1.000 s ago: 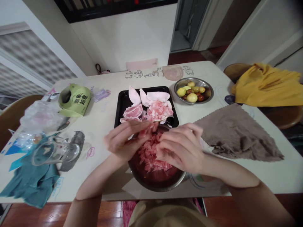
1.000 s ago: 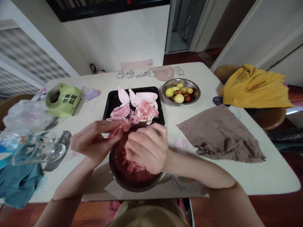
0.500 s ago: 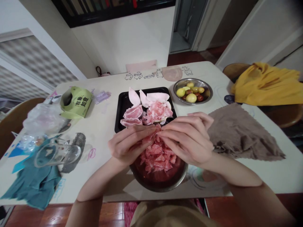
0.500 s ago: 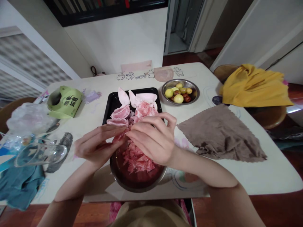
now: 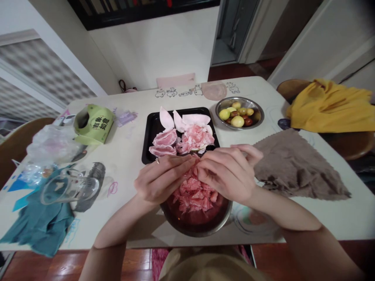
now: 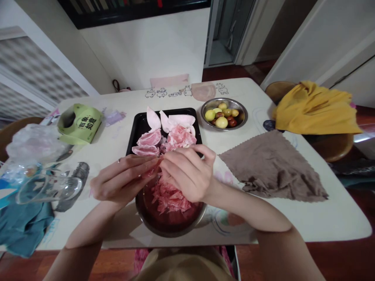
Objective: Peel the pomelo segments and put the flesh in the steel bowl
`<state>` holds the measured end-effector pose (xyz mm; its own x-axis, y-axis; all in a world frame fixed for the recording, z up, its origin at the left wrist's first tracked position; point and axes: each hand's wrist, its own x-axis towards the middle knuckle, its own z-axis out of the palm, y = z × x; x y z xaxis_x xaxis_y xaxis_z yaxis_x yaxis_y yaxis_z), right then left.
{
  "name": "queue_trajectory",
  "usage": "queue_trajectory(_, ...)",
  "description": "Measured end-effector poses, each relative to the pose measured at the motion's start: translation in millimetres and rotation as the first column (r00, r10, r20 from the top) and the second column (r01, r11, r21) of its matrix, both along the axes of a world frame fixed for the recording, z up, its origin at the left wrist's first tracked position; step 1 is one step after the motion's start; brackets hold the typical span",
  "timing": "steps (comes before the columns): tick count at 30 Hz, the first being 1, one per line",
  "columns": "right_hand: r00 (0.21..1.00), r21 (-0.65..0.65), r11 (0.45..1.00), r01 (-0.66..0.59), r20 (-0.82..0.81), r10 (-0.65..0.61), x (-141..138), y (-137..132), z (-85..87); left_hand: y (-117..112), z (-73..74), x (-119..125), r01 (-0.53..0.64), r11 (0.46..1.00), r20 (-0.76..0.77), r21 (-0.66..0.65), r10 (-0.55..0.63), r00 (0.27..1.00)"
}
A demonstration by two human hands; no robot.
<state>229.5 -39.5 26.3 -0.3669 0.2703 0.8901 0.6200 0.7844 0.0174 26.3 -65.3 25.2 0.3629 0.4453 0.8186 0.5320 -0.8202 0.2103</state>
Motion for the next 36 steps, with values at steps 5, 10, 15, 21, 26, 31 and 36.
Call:
queue_trajectory(5, 0.998, -0.099, 0.993, -0.059, -0.037, 0.056, -2, 4, -1.1, -1, -3.6, -3, -0.046, 0.999, -0.032, 0.015, 0.046, 0.998)
queue_trajectory(10, 0.996, -0.147, 0.985, -0.091, -0.02, 0.089, -3, 8, -4.3, 0, -4.4, -4, -0.071, 0.997, -0.043, 0.003, 0.071, 0.997)
queue_trajectory(15, 0.994, -0.166, 0.98, -0.108, -0.023, 0.106, -4, 11, -7.3, 2, -3.7, -3, -0.074, 0.997, -0.015, -0.01, 0.074, 0.997)
queue_trajectory(21, 0.993, -0.197, 0.973, -0.116, -0.032, 0.112, -5, 13, -11.0, 4, -1.9, 0, -0.109, 0.994, -0.011, 0.01, 0.109, 0.994)
queue_trajectory(26, 0.983, -0.19, 0.967, -0.172, 0.03, 0.18, -16, 6, -19.0, 7, 4.2, -5, -0.243, 0.968, 0.075, 0.062, 0.239, 0.968)
queue_trajectory(31, 0.986, -0.173, 0.974, -0.145, -0.109, 0.127, -13, 3, -6.5, 6, 4.6, -3, -0.207, 0.977, 0.099, -0.056, 0.212, 0.972)
queue_trajectory(36, 0.982, -0.227, 0.96, -0.163, -0.129, 0.136, 0, 3, 2.9, 6, -0.4, 7, -0.138, 0.969, 0.185, -0.206, 0.177, 0.966)
